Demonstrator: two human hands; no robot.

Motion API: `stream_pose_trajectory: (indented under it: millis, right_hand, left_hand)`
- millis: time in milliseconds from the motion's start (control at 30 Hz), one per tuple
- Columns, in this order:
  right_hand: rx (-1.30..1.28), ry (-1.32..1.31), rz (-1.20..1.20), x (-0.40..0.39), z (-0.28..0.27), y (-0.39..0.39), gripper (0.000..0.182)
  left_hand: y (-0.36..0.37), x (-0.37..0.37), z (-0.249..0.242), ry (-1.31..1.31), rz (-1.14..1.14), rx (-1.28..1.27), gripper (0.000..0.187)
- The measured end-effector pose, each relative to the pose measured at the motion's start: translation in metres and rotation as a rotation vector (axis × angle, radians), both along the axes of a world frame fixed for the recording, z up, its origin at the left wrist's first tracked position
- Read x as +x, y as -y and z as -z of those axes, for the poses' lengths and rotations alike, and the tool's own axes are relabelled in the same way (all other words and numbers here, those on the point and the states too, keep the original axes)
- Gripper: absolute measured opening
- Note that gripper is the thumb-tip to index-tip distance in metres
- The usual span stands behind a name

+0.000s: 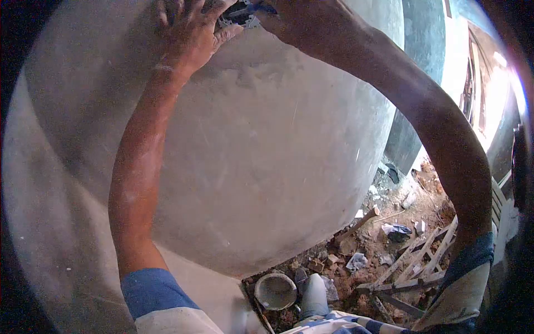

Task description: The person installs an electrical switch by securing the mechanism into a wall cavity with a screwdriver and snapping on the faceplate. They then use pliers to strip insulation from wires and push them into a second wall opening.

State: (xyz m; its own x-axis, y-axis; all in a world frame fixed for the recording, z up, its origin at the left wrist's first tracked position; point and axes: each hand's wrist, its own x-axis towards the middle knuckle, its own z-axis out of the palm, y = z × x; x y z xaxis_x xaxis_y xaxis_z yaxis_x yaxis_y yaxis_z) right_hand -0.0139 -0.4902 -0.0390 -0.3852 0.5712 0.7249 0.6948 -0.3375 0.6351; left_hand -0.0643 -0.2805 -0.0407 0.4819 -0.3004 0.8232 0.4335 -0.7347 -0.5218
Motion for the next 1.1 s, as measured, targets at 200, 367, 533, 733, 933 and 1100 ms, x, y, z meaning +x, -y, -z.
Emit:
stream_pose_trajectory:
  millis: [200,367,533,733,933,1100]
  right_hand:
    - [0.045,-0.041,0.111,-0.005,0.001,-0.002,0.006]
    - [0.024,-0.206,0.013,-0.01,0.001,-0.002,0.01]
    - [-0.003,0.018,0.065,-0.023,0.004,0.002,0.007]
    - [-0.212,-0.514,0.333,-0.082,-0.031,-0.006,0.013]
    - [0.075,0.048,0.002,-0.025,-0.021,-0.017,0.014]
    - [-0.121,-0.004,-0.006,-0.02,-0.029,-0.013,0.016]
  left_hand:
    - [0.002,-0.001,-0.001,0.027,0.027,0.02,0.06]
    - [0.005,-0.006,0.001,-0.005,0.026,-0.033,0.059]
    - [0.005,-0.007,0.0,-0.039,-0.096,-0.03,0.064]
    - [-0.01,0.007,0.0,0.071,0.021,0.021,0.074]
    - [-0.009,0.005,0.002,0.051,-0.027,0.037,0.074]
    - [-0.019,0.02,-0.003,0.023,-0.46,0.104,0.067]
